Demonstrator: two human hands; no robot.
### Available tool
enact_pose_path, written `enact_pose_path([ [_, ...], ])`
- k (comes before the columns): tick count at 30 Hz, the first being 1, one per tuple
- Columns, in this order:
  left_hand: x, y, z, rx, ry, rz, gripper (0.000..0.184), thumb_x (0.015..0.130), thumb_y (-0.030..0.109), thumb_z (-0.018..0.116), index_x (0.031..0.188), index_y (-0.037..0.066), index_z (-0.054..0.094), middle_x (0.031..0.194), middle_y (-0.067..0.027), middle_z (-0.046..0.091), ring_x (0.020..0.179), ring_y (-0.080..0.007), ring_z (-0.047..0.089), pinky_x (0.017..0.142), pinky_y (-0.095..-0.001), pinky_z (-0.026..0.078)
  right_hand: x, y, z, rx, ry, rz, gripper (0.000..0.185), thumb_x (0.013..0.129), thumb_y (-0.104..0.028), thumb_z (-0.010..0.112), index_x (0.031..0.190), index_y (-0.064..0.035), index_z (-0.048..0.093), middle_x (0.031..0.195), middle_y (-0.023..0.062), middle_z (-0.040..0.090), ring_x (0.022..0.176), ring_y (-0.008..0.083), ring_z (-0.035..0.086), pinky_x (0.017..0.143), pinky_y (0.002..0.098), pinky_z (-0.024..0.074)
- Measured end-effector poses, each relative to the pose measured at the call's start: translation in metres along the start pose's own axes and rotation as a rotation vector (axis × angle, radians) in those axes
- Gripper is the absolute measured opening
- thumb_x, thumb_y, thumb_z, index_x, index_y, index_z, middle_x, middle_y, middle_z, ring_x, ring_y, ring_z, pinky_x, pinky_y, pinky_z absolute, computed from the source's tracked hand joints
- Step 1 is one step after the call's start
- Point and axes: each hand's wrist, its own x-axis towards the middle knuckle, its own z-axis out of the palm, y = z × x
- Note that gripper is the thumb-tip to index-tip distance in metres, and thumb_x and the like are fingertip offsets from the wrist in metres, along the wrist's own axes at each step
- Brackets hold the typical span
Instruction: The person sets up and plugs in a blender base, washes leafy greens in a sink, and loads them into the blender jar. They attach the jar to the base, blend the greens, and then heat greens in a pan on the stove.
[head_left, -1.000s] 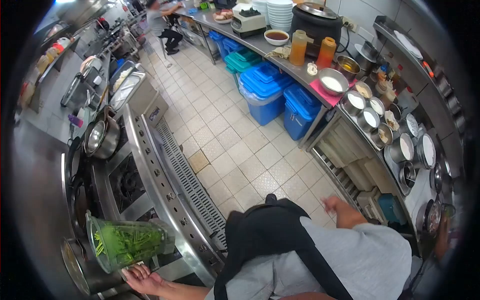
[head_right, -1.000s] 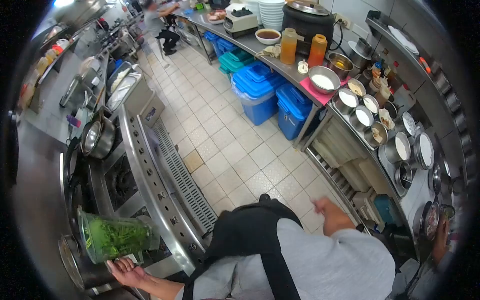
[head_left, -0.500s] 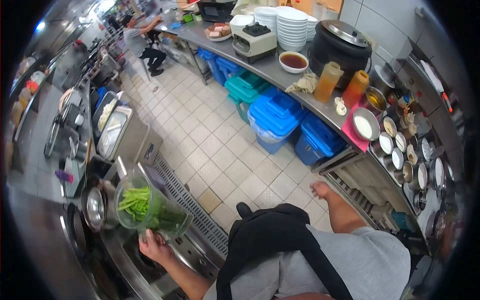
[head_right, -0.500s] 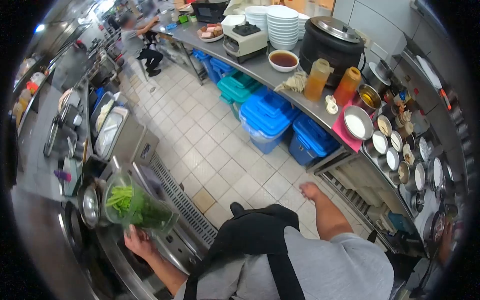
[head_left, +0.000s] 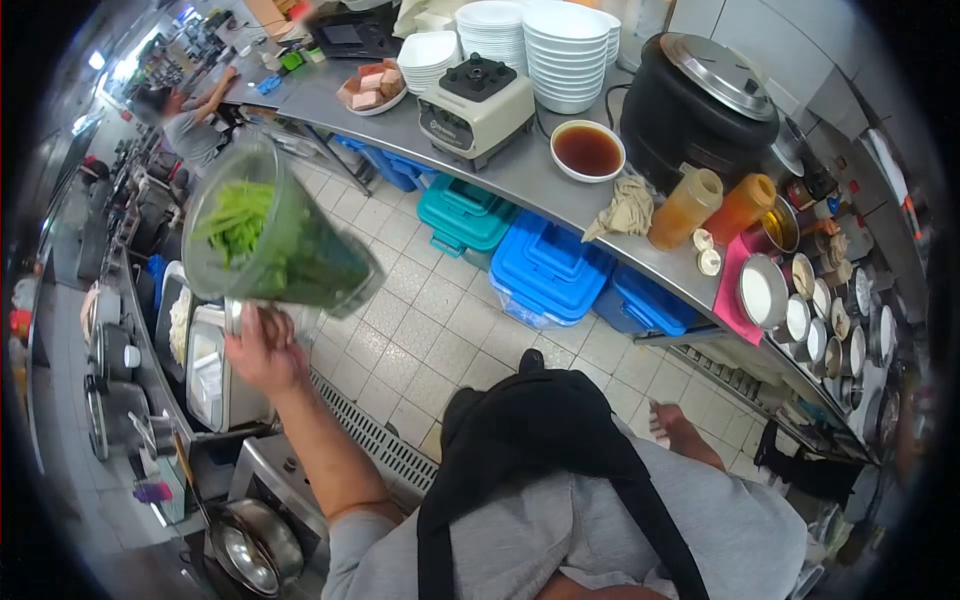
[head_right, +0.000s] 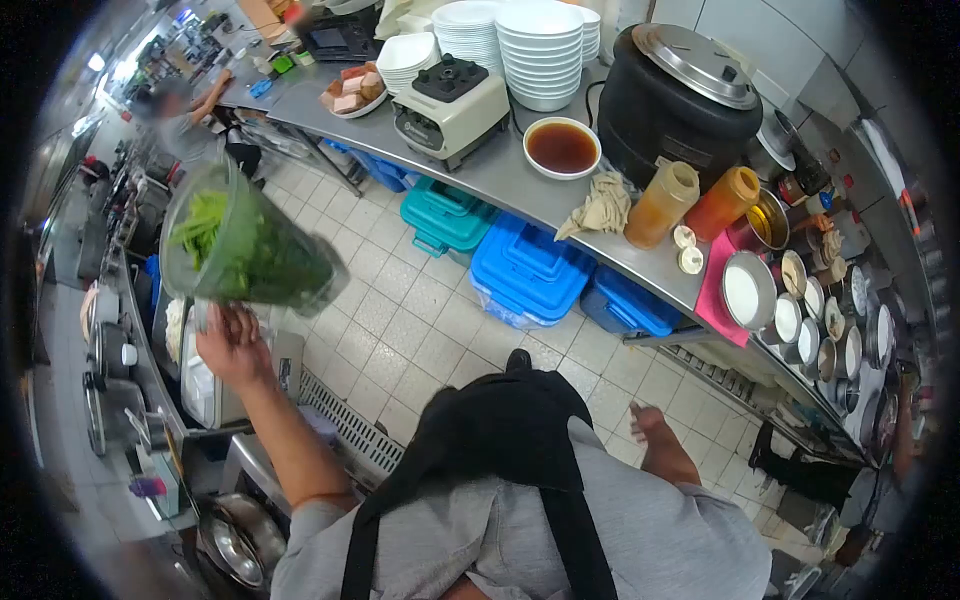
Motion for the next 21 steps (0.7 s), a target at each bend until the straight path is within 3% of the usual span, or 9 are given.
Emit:
enact_pose_path([
  [3, 0.068, -0.028, 0.045, -0.157, -0.132, -0.041, 0.029, 0.097, 0.018, 0.049, 0.071, 0.007, 0.045, 0.053, 0.0031, 0.027, 0.042, -0.0072, 0.025, 0.04, -0.0241, 0.022, -0.02, -0.106, 0.013, 0.057, 0.036, -0.281, 0.051, 0.087, -0.054, 0.058, 0.103, -0.0065, 0.062, 0.09, 0.0095, 0.065, 0.074, 0.0222, 0.063, 0.063, 0.0391, 0.0507],
  [6, 0.132, -0.056, 0.093, -0.24, -0.216, -0.088, 0.028, 0.098, 0.016, 0.045, 0.072, 0.007, 0.045, 0.053, 0.0035, 0.026, 0.043, -0.008, 0.024, 0.042, -0.0248, 0.023, -0.051, -0.197, 0.027, 0.223, 0.065, -0.432, 0.048, 0.088, -0.053, 0.057, 0.108, -0.0088, 0.057, 0.099, 0.0099, 0.064, 0.081, 0.0222, 0.062, 0.069, 0.0396, 0.0496],
  [8, 0.175, -0.079, 0.124, -0.297, -0.366, -0.089, 0.027, 0.098, 0.015, 0.045, 0.072, 0.007, 0.045, 0.054, 0.0034, 0.026, 0.044, -0.0083, 0.025, 0.043, -0.0256, 0.024, -0.073, -0.231, 0.037, 0.371, 0.186, -0.633, 0.047, 0.087, -0.052, 0.06, 0.1, -0.0066, 0.061, 0.09, 0.0073, 0.065, 0.078, 0.0189, 0.062, 0.065, 0.034, 0.0493],
  [10, 0.217, -0.109, 0.152, -0.339, -0.482, -0.104, 0.027, 0.098, 0.016, 0.045, 0.072, 0.007, 0.045, 0.054, 0.0033, 0.027, 0.044, -0.0084, 0.026, 0.043, -0.026, 0.024, -0.089, -0.238, 0.052, 0.447, 0.244, -0.577, 0.046, 0.088, -0.051, 0.06, 0.1, -0.0066, 0.061, 0.09, 0.0068, 0.065, 0.077, 0.0181, 0.062, 0.065, 0.033, 0.0488],
  [12, 0.255, -0.141, 0.179, -0.542, -0.624, -0.136, 0.014, 0.094, 0.01, 0.052, 0.084, 0.001, 0.053, 0.053, 0.0034, 0.03, 0.043, -0.0072, 0.029, 0.041, -0.0248, 0.024, -0.099, -0.229, 0.073, 0.521, 0.357, -0.497, 0.045, 0.089, -0.049, 0.059, 0.101, -0.0051, 0.061, 0.089, 0.0073, 0.064, 0.073, 0.0163, 0.06, 0.061, 0.0315, 0.0475],
  [16, 0.306, -0.194, 0.227, -0.627, -0.736, -0.298, 0.011, 0.09, 0.008, 0.058, 0.081, 0.002, 0.054, 0.053, 0.004, 0.033, 0.042, -0.007, 0.028, 0.041, -0.0243, 0.025, -0.104, -0.153, 0.16, 0.63, 0.433, -0.194, 0.054, 0.087, -0.051, 0.06, 0.107, -0.0016, 0.058, 0.09, 0.0113, 0.064, 0.069, 0.0188, 0.061, 0.053, 0.0339, 0.0461],
  [17, 0.316, -0.206, 0.236, -0.645, -0.763, -0.316, 0.011, 0.09, 0.008, 0.058, 0.081, 0.002, 0.054, 0.053, 0.004, 0.033, 0.042, -0.007, 0.028, 0.041, -0.0243, 0.025, -0.109, -0.135, 0.193, 0.7, 0.421, -0.073, 0.052, 0.087, -0.054, 0.059, 0.11, -0.0078, 0.056, 0.094, 0.0102, 0.063, 0.076, 0.0237, 0.062, 0.062, 0.041, 0.0493],
  [19, 0.33, -0.231, 0.252, -0.684, -0.862, -0.381, 0.012, 0.09, 0.009, 0.06, 0.081, 0.002, 0.055, 0.053, 0.0035, 0.034, 0.042, -0.0067, 0.029, 0.041, -0.0242, 0.026, -0.142, -0.12, 0.267, 0.833, 0.422, 0.059, 0.058, 0.088, -0.053, 0.058, 0.116, -0.003, 0.054, 0.099, 0.0154, 0.063, 0.079, 0.0272, 0.063, 0.063, 0.0442, 0.0498],
  [21, 0.339, -0.248, 0.264, -0.723, -0.911, -0.43, 0.012, 0.089, 0.01, 0.062, 0.08, 0.003, 0.056, 0.053, 0.0038, 0.035, 0.042, -0.0066, 0.029, 0.041, -0.0244, 0.026, -0.15, -0.086, 0.345, 0.972, 0.303, 0.172, 0.055, 0.089, -0.052, 0.056, 0.12, -0.0057, 0.052, 0.102, 0.0161, 0.062, 0.084, 0.03, 0.062, 0.069, 0.0468, 0.0498],
])
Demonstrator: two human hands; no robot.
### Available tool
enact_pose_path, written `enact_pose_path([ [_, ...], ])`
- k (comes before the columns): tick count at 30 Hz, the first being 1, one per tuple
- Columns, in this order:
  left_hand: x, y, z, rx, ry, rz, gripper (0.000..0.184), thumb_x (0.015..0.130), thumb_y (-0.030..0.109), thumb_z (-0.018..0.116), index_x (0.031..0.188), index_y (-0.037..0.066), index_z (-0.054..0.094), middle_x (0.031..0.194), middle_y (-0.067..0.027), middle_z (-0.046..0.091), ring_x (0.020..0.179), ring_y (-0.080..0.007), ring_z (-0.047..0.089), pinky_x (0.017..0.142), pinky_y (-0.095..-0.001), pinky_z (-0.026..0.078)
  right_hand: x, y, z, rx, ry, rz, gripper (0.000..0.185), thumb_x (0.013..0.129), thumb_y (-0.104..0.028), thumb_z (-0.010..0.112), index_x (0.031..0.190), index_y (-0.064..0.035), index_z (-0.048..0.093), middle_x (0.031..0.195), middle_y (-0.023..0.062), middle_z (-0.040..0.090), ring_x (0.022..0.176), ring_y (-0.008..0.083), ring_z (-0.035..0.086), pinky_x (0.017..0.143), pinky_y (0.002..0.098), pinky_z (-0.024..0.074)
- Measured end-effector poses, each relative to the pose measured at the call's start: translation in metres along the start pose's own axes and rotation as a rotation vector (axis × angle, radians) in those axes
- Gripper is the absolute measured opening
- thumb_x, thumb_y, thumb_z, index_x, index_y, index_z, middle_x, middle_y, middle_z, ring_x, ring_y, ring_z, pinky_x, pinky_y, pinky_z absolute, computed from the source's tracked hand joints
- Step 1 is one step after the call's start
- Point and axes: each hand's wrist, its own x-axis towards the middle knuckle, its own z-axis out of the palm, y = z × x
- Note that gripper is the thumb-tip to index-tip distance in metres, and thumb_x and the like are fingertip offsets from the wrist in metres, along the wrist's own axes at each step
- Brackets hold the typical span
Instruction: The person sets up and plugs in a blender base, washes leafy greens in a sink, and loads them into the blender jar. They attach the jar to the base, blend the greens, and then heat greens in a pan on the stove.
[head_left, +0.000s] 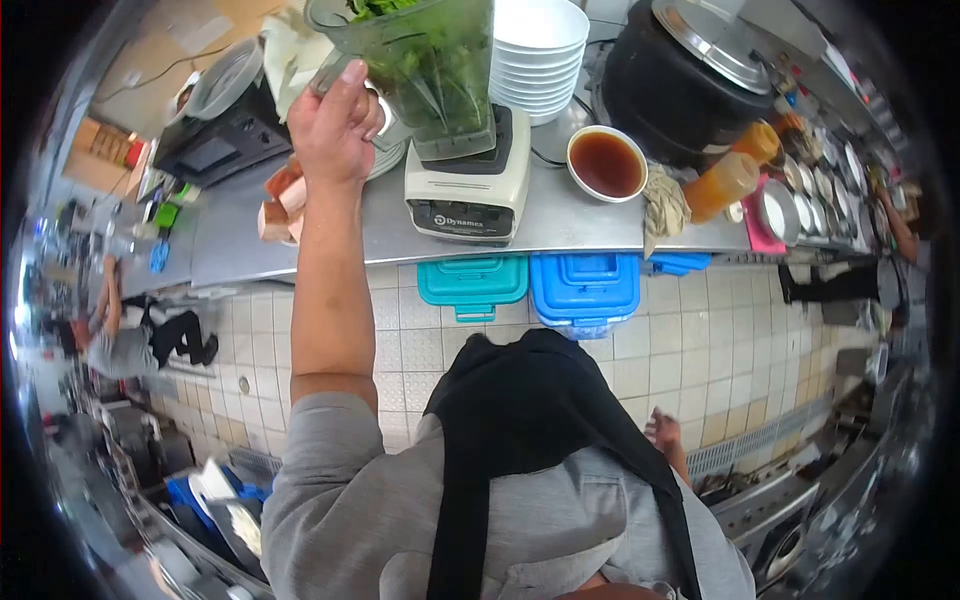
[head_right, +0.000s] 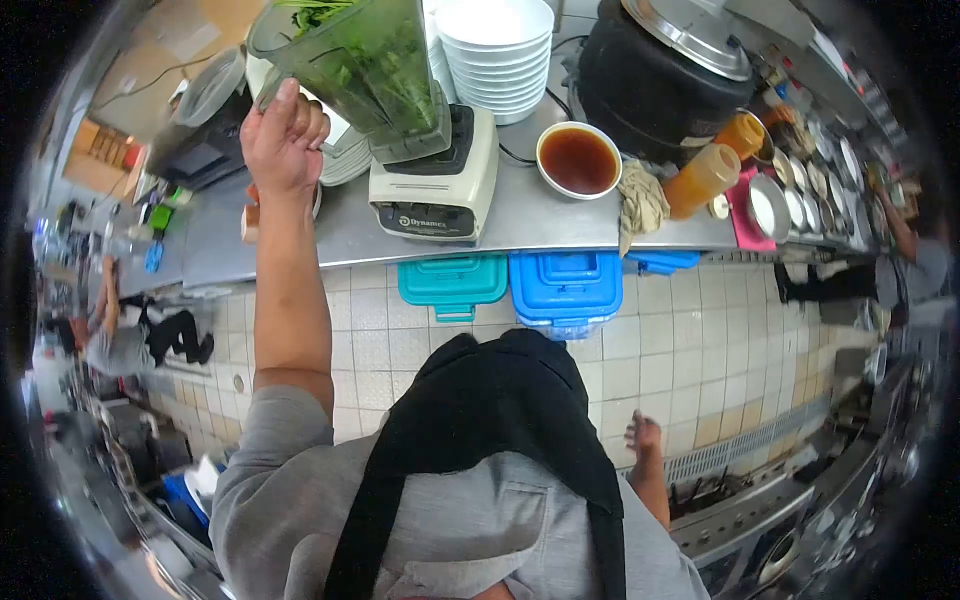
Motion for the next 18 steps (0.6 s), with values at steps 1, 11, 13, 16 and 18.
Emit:
enact_pose_path([
  [1, 0.006, -0.005, -0.005, -0.006, -0.019, -0.031, 0.013, 0.088, 0.01, 0.062, 0.08, 0.004, 0.055, 0.053, 0.0041, 0.035, 0.042, -0.0066, 0.029, 0.041, -0.0245, 0.026, 0.016, 0.073, 0.008, 0.21, -0.087, -0.225, 0.049, 0.089, -0.049, 0.057, 0.114, -0.008, 0.053, 0.097, 0.0137, 0.061, 0.081, 0.0287, 0.061, 0.066, 0.0448, 0.0486],
  [11, 0.027, -0.025, -0.011, 0.058, -0.072, -0.251, 0.017, 0.091, 0.014, 0.059, 0.078, 0.008, 0.051, 0.053, 0.005, 0.03, 0.042, -0.0072, 0.027, 0.041, -0.0247, 0.023, 0.038, 0.235, 0.081, -0.694, -0.179, -0.529, 0.034, 0.087, -0.043, 0.063, 0.097, -0.0114, 0.056, 0.08, 0.0042, 0.058, 0.067, 0.022, 0.058, 0.052, 0.0357, 0.0428],
  [13, 0.025, -0.024, -0.013, 0.086, -0.072, -0.278, 0.012, 0.09, 0.014, 0.06, 0.084, 0.005, 0.055, 0.054, 0.0046, 0.032, 0.043, -0.0074, 0.028, 0.042, -0.0248, 0.024, -0.005, 0.166, 0.087, -0.198, -0.302, -0.316, 0.035, 0.086, -0.042, 0.064, 0.097, -0.0094, 0.058, 0.078, 0.0031, 0.059, 0.065, 0.0196, 0.058, 0.051, 0.0339, 0.0426],
  [16, 0.021, -0.028, -0.018, 0.141, -0.001, -0.233, 0.01, 0.09, 0.013, 0.06, 0.088, 0.004, 0.057, 0.056, 0.0036, 0.036, 0.045, -0.0076, 0.032, 0.043, -0.0249, 0.026, -0.076, 0.041, 0.105, 0.212, -0.074, -0.035, 0.04, 0.087, -0.041, 0.064, 0.102, -0.0052, 0.06, 0.078, 0.0046, 0.062, 0.064, 0.0161, 0.059, 0.049, 0.0316, 0.0434],
  [18, 0.023, -0.04, -0.033, 0.245, 0.043, -0.183, 0.011, 0.09, 0.015, 0.06, 0.09, 0.003, 0.059, 0.059, 0.003, 0.041, 0.047, -0.0077, 0.036, 0.044, -0.0249, 0.029, -0.11, -0.008, 0.107, 0.057, 0.094, -0.209, 0.037, 0.088, -0.038, 0.063, 0.098, -0.0022, 0.063, 0.08, 0.0067, 0.065, 0.063, 0.015, 0.06, 0.046, 0.0279, 0.0431],
])
